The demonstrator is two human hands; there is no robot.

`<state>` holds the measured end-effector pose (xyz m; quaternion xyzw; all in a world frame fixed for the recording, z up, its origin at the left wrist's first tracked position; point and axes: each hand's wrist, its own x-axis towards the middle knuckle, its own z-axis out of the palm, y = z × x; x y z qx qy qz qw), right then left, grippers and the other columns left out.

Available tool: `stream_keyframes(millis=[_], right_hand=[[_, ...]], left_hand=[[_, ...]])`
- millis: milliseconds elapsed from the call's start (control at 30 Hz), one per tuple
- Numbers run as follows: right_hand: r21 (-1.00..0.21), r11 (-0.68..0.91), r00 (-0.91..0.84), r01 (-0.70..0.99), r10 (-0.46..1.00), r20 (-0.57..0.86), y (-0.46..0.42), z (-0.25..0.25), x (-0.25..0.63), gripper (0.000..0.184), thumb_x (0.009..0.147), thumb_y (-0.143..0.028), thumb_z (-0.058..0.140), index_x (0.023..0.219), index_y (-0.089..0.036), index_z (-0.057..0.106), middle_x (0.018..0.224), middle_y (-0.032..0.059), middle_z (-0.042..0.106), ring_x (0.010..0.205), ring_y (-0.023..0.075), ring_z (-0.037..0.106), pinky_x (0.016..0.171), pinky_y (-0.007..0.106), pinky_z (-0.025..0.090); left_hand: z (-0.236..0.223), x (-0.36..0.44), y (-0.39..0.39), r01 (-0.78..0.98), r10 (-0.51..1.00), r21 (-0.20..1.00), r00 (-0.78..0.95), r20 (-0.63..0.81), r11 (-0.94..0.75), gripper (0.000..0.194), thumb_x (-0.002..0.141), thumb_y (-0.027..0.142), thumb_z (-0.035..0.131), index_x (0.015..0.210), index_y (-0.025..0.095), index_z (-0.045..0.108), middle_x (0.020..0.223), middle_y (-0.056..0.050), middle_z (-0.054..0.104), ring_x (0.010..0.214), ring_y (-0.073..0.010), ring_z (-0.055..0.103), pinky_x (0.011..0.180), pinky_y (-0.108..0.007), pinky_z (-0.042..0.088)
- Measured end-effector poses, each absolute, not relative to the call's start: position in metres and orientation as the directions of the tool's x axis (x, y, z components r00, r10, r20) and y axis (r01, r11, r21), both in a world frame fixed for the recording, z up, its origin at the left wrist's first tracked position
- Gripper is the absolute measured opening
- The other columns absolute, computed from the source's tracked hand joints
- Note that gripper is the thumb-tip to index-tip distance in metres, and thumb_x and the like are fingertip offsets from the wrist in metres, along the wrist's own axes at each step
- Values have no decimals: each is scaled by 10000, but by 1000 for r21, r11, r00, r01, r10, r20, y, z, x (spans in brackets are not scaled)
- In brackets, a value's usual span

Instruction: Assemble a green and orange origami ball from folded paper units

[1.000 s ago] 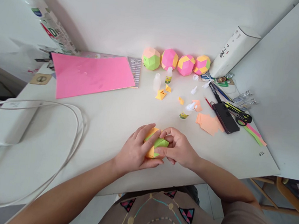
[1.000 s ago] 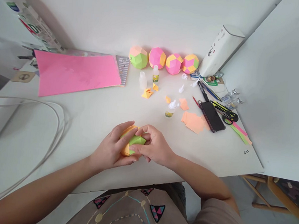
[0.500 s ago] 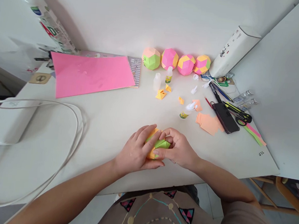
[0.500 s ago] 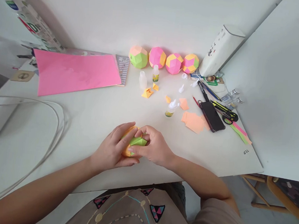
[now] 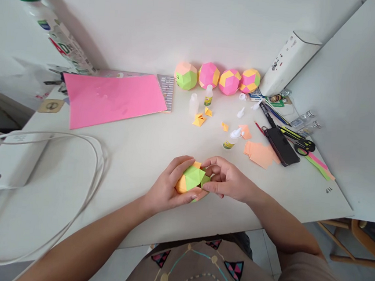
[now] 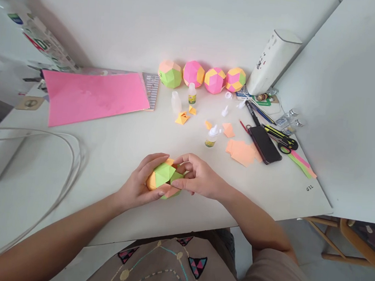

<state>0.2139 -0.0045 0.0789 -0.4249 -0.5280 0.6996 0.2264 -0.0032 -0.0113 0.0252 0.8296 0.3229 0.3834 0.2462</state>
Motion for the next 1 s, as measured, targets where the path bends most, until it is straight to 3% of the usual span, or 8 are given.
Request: stream_keyframes(millis=[233,400,533,667,833,1000], right_hand=[[-925,-357,-486,128,791,-372,-13,80,208,501,644,-287,832,1042,-208,538,948,-7,603,529,30,522,415,162,455],[-919,-379,-436,105,813,-385,-17,80,204,401,664,-266,810,918,-201,507,891,-33,582,484,23,516,374,156,424],[-905,-414,-414,98,810,-415,-18,80,204,419,706,-277,778,1031,-212,522,932,-12,596,447,31,552,362,162,390],[-909,-413,-445,56,804,-394,-18,81,204,313,757,-305,731,1006,-186,582,790,-24,603,444,51,555,384,181,406],[-892,-434,-487,129,756,-438,-18,85,203,381,687,-274,795,1012,-182,619,765,-35,599,474,54,557,404,183,424],[-906,-402,-484,130,772,-412,-18,83,201,376,649,-268,817,935,-170,594,744,-40,579,508,53,523,412,182,464]], left_hand=[[25,-4,-12,375,715,622,499,490,-688,632,904,497,517,1428,208,315,1313,-200,446,1183,-313,518,908,-494,520],[23,-6,-13,367,708,619,502,498,-695,532,979,430,356,1463,216,298,1398,-204,402,1259,-314,476,960,-495,496],[22,-7,-14,373,724,634,491,485,-677,501,984,362,369,1459,209,312,1343,-189,467,1200,-288,524,940,-464,515],[23,-6,-15,381,716,619,503,485,-687,503,991,345,351,1472,216,281,1340,-191,449,1197,-288,515,924,-468,521],[25,-4,-14,320,651,583,531,542,-747,500,1006,281,286,1500,269,208,1444,-182,306,1303,-295,404,978,-506,477],[26,-3,-13,299,618,562,566,546,-771,477,1009,277,263,1486,266,241,1434,-179,334,1315,-306,386,1000,-535,449]])
